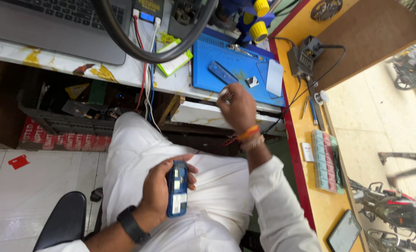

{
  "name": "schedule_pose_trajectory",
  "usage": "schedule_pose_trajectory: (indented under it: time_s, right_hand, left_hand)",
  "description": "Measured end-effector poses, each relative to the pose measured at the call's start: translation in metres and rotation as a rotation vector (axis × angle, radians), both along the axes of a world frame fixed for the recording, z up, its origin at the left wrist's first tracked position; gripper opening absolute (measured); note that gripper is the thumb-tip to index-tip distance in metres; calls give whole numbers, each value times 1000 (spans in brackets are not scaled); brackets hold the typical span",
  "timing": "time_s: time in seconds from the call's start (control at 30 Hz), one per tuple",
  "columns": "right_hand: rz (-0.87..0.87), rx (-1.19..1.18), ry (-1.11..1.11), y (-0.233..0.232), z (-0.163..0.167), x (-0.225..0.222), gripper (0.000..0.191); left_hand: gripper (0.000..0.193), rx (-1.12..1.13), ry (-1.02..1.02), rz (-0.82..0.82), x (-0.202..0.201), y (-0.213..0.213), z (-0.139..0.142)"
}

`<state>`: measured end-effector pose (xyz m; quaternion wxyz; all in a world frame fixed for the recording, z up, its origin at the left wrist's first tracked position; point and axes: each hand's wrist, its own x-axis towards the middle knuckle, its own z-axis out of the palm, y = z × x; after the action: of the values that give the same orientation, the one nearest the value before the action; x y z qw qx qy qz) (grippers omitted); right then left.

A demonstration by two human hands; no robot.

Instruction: The person opens a small green package and removes a SIM card. They then use a small tool to pry open the back of a blue mobile phone, insert the SIM card into the slot, and close the phone back together.

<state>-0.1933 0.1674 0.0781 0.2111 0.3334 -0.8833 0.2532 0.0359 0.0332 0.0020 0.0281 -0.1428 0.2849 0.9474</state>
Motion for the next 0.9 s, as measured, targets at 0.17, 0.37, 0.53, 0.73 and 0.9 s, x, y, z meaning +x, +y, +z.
schedule_pose_trajectory:
  time_s: [0.17, 0.37, 0.53, 0.73, 0.9]
  right_hand:
    - [-188, 130, -73, -15, 16, -63, 17]
    - [-302, 100, -261, -21, 36, -92, 19]
    - [-197, 164, -75, -21, 39, -119, 21]
    - [-69, 262, 93, -22, 23, -143, 34]
    - [111, 167, 219, -13, 13, -101, 33]
  left_hand:
    - [55, 48, -6, -59, 7, 2, 0]
    - [54, 100, -77, -91, 1, -9, -3]
    - [53, 60, 15, -12, -19, -26, -4]
    - [48, 102, 78, 214, -49, -53, -22]
    - [41, 156, 194, 346, -59, -63, -39]
